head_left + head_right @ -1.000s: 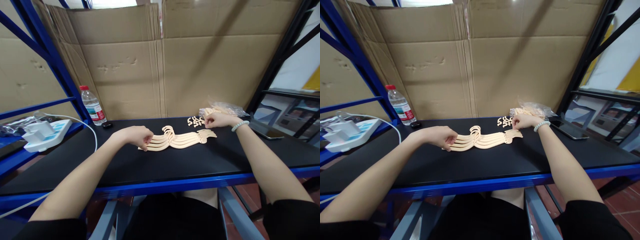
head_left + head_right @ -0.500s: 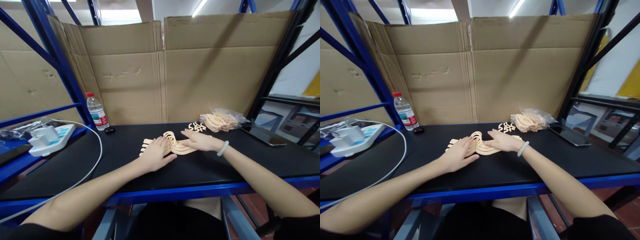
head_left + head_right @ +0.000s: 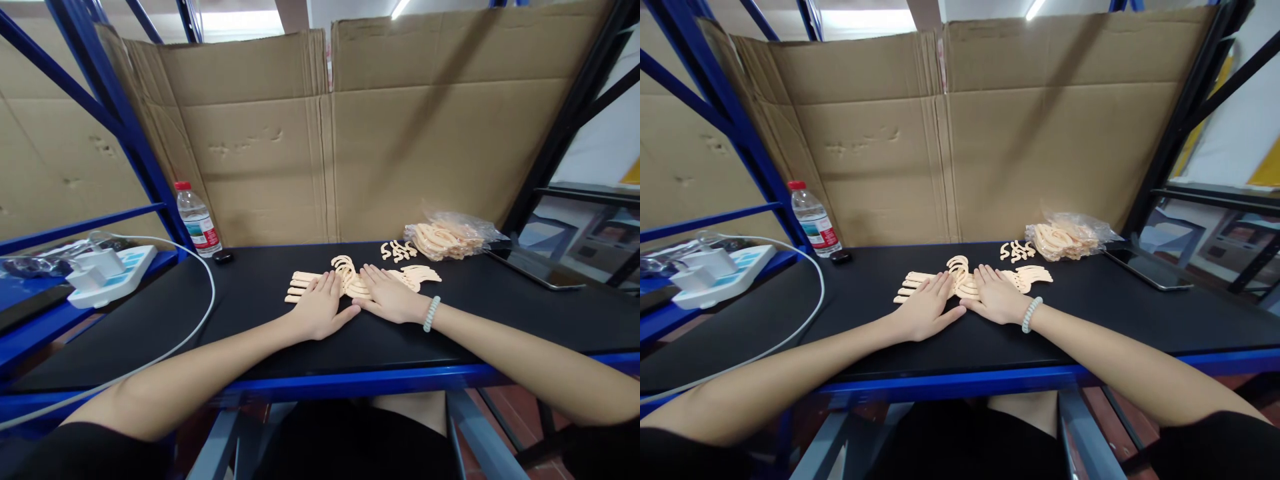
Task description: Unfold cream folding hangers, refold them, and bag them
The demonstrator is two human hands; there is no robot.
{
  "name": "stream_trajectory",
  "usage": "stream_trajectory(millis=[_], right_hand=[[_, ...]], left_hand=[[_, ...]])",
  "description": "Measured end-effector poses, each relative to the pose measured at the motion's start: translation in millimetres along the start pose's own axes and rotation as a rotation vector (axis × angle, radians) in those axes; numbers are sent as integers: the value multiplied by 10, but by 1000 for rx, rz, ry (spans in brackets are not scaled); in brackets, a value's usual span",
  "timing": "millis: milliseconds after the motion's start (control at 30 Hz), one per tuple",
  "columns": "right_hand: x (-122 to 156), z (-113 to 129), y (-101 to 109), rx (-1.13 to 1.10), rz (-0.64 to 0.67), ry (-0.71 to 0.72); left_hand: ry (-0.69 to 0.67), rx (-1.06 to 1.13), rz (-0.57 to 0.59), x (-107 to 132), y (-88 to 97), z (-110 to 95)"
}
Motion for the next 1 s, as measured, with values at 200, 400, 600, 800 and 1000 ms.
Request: stream_trajectory(millis=[200,400,600,800,1000], right_hand=[[-111,-85,13,19,-44,-30],[-192,-174,-19,41,-39,-12],[-216,-274,-18,47,-64,-4],[-223,-398,-18,18,-60,8],[-223,-447,-11,15,-60,18]], left_hand=[[11,-70,20,-149,0,93],[4,-106,16,-221,15,100],[8,-104,15,-302,8,80],[11,-88,0,-425,-17,52],[10,-65,-39,-459,-28,36]])
Point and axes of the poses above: each hand's wrist, its own x-axis away from the middle knuckle, its own y-axis out of the back of the hand, z = x × y, the point moved 5 cm from there along -x, towards the middle knuckle, and after that the axes turned 10 degrees about z, right-handed, at the moved point
